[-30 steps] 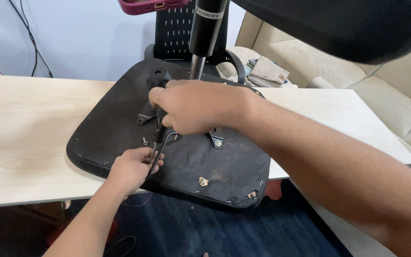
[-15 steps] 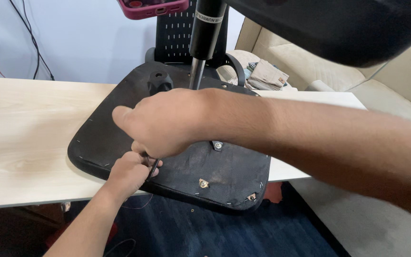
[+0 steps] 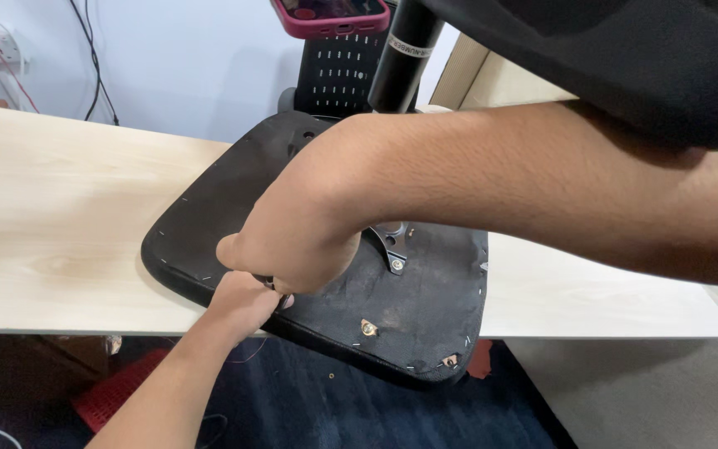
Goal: The person uses a screwdriver to remove screws from the underside of an office chair seat. They systematically loosen and remove multiple screws from the central mounting plate, placing the removed screws on the seat surface.
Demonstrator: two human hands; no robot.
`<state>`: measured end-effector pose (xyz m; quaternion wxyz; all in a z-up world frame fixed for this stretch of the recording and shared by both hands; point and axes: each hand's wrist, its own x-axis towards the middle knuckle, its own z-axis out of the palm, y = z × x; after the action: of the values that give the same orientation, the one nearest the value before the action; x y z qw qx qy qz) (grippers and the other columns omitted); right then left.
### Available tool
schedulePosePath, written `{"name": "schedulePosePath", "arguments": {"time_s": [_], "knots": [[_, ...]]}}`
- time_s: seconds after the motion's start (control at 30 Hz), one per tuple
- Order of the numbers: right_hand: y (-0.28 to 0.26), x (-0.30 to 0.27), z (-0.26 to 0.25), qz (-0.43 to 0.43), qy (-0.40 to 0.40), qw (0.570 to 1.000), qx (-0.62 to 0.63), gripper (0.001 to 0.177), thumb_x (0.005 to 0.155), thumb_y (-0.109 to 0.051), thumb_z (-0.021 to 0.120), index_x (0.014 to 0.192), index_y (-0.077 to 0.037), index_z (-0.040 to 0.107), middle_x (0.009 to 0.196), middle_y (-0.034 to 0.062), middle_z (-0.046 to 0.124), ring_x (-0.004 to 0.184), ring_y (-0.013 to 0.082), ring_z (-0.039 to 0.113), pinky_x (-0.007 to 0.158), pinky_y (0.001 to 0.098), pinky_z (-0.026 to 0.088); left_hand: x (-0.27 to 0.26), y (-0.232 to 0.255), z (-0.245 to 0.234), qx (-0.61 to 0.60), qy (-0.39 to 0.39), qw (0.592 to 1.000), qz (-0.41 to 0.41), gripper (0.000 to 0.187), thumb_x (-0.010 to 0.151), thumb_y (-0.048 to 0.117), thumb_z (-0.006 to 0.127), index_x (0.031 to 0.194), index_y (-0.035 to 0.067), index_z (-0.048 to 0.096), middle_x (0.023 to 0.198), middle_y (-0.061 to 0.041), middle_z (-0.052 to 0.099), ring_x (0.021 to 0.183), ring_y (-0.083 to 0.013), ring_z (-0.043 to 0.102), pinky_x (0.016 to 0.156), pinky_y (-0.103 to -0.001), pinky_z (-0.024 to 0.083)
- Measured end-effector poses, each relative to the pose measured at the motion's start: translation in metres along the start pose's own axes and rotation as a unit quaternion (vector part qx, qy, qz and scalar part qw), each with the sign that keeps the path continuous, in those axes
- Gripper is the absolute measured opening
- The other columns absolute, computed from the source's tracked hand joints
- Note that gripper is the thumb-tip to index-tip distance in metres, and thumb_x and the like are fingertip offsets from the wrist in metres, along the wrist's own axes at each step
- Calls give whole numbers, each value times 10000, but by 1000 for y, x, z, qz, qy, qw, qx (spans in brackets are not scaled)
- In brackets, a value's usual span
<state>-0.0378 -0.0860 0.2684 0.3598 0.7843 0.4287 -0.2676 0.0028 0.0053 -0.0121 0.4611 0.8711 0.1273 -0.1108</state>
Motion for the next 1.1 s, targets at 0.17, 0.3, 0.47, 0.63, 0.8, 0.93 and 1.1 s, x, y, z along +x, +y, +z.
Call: {"name": "schedulePosePath", "arguments": {"time_s": [0.17, 0.3, 0.47, 0.63, 0.8, 0.93, 1.1], "knots": [[-2, 12, -12, 13, 5, 1000, -25, 441, 971, -132, 517, 1407, -90, 466, 1073, 181, 712, 961, 310, 730, 793, 510, 558, 1, -5, 3, -126, -2, 992, -31, 238, 877, 215, 723, 836, -10, 787, 798, -117, 788, 746, -175, 714, 701, -360, 521], [-3, 24, -24, 20, 17, 999, -41, 447, 966, -154, 523, 1409, -114, 488, 1094, 162, 711, 988, 305, 722, 828, 516, 550, 2, -5, 3, -114, 1, 993, -32, 192, 899, 164, 700, 908, 0, 798, 827, -98, 795, 776, -158, 726, 732, -352, 539], [1, 36, -32, 34, 29, 998, -47, 455, 959, -182, 530, 1412, -145, 515, 1121, 138, 710, 1023, 299, 711, 873, 524, 541, 3, -4, -1, -68, -20, 996, 46, 279, 863, 73, 647, 1100, 131, 783, 970, -42, 819, 894, -154, 781, 828, -313, 590], [5, 43, -33, 51, 46, 997, -47, 476, 953, -213, 538, 1428, -186, 531, 1160, 115, 705, 1072, 291, 699, 926, 528, 536, 1, -2, -3, -32, -31, 998, 54, 309, 852, 81, 663, 1129, 160, 776, 1033, -31, 824, 964, -161, 789, 874, -306, 595], [2, 52, -40, 40, 32, 997, -66, 507, 964, -225, 563, 1468, -228, 514, 1215, 93, 684, 1120, 298, 667, 937, 527, 513, 3, 0, -7, 7, -33, 997, 74, 281, 867, 135, 687, 1135, 165, 764, 1042, -33, 809, 994, -181, 766, 883, -318, 575], [8, 67, -44, 24, 48, 997, -57, 484, 926, -239, 560, 1410, -247, 549, 1180, 71, 703, 1090, 283, 684, 945, 521, 522, 0, -7, -5, -57, -28, 995, 83, 301, 853, 101, 650, 1126, 149, 765, 1040, -42, 816, 991, -187, 777, 871, -321, 590], [29, 86, -31, -23, 109, 992, 64, 473, 892, -228, 564, 1365, -225, 552, 1115, 49, 726, 1006, 228, 724, 863, 439, 555, 2, -9, -3, -67, -19, 993, 96, 316, 832, 81, 640, 1111, 133, 777, 1053, -52, 821, 1002, -174, 778, 900, -298, 584]]}}
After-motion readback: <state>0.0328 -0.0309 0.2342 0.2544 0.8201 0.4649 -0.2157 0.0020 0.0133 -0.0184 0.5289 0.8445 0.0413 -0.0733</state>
